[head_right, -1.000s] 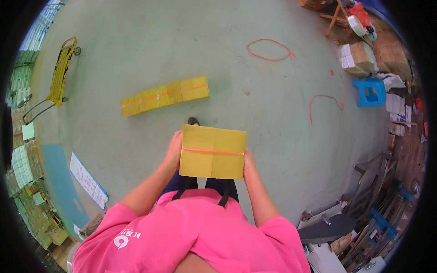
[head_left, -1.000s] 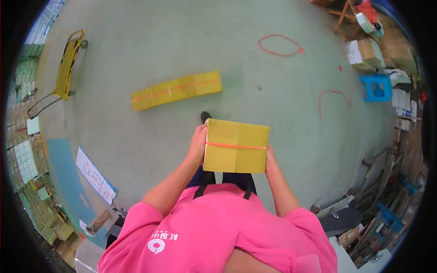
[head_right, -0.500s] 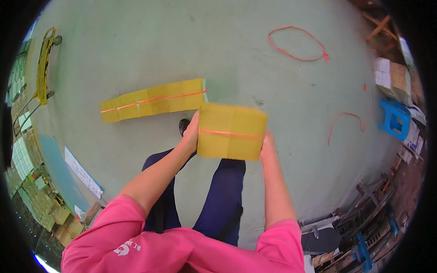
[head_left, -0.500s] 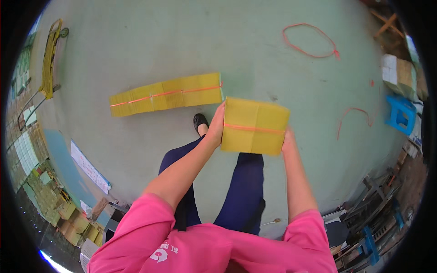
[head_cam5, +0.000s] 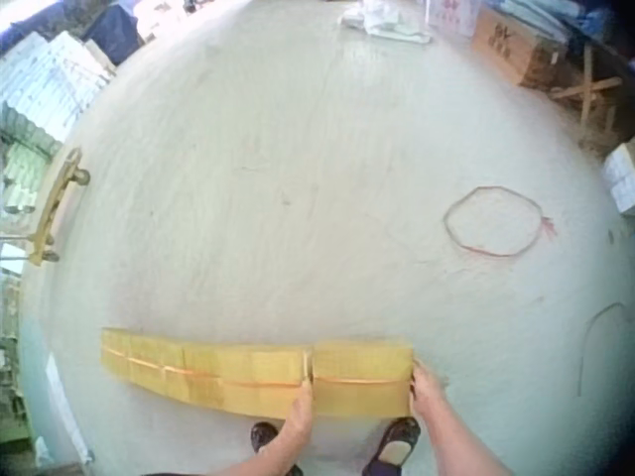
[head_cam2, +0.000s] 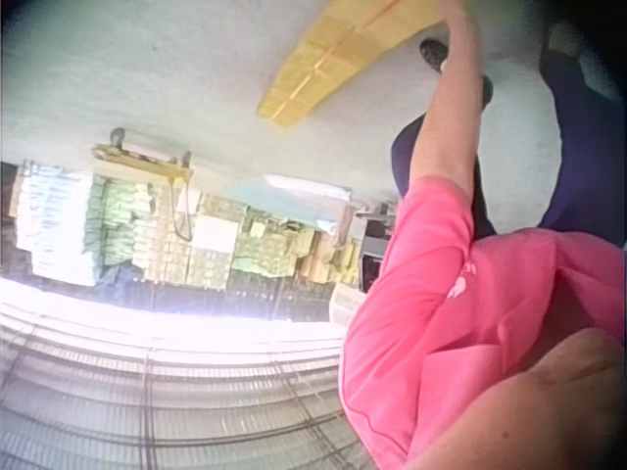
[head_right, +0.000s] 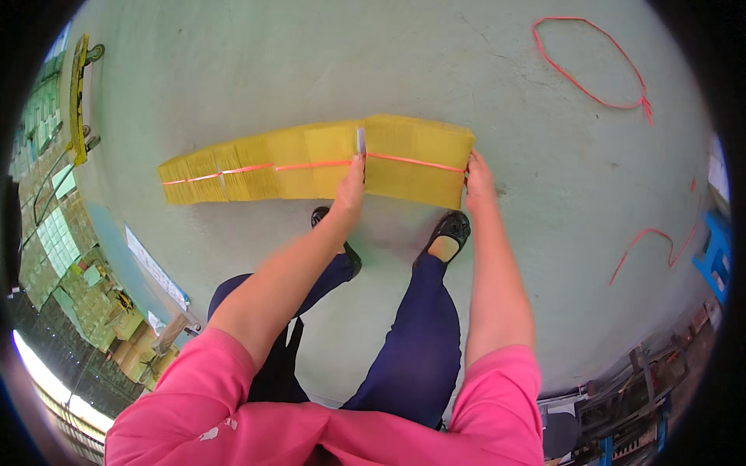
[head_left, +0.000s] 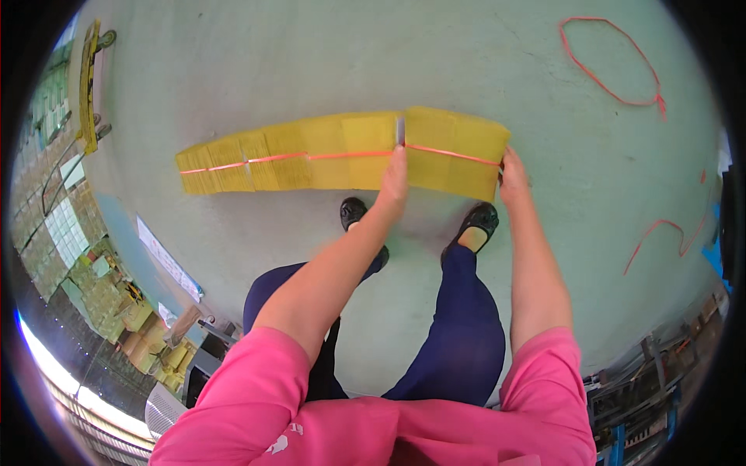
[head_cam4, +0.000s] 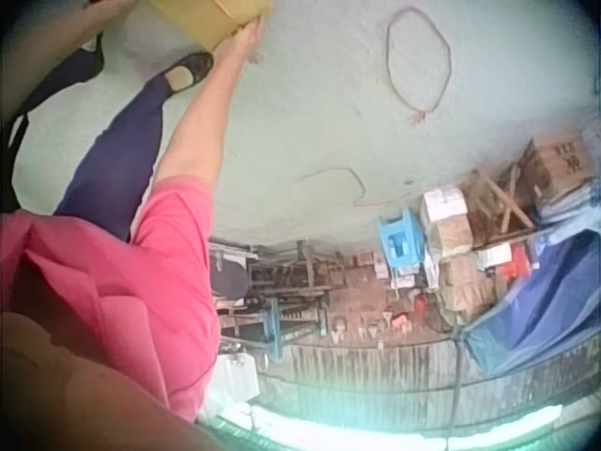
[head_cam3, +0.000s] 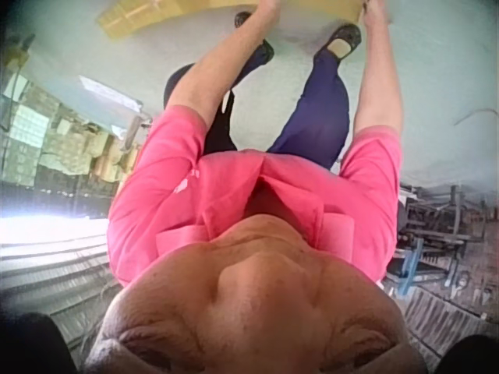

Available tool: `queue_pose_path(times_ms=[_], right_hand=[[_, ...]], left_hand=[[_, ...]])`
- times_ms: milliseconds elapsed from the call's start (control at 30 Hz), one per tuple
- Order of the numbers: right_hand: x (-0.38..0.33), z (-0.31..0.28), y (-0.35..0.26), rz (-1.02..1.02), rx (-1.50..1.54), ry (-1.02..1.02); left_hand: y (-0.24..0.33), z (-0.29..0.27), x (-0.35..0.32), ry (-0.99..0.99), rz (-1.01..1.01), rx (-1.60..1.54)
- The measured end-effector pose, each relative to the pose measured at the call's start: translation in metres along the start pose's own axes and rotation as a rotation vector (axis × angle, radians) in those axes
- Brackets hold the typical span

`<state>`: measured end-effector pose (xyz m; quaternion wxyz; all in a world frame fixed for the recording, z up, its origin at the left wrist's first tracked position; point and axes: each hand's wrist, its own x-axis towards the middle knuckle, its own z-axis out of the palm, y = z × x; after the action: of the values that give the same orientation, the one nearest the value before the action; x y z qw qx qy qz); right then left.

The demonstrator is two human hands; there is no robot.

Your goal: Package and weigh bundles of paper products using a strapping machine and an electronic scale.

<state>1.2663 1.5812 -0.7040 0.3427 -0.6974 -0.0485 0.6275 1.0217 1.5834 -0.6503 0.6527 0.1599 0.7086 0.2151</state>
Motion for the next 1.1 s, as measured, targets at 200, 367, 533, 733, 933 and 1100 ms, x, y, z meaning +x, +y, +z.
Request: queue_pose_path(times_ms=[200, 367, 533, 733, 933, 1100], right_hand=[[0.018, -0.001, 0.035, -0.005, 0.103, 0.027], [0.025, 0.000, 0.006, 0.171, -0.100, 0.124], [0.022, 0.006, -0.004, 0.164, -0.029, 0.114], [0.028, 0.002, 0.013, 0.158, 0.074, 0.116], [0.032, 0.035, 0.008, 0.031, 0.073, 0.037], [0.010, 0.019, 0.021, 0.024, -0.221, 0.175]], left_hand=[[-0.031, -0.001, -0.011, 0.143, 0.206, 0.289], [-0.032, 0.005, -0.007, 0.136, 0.196, 0.368], [-0.027, 0.015, -0.024, 0.152, 0.105, 0.448], [-0.028, 0.013, -0.024, 0.154, 0.139, 0.393], [-0.033, 0.012, -0.026, 0.257, 0.188, 0.460], [-0.005, 0.003, -0.056, 0.288, 0.349, 0.486]])
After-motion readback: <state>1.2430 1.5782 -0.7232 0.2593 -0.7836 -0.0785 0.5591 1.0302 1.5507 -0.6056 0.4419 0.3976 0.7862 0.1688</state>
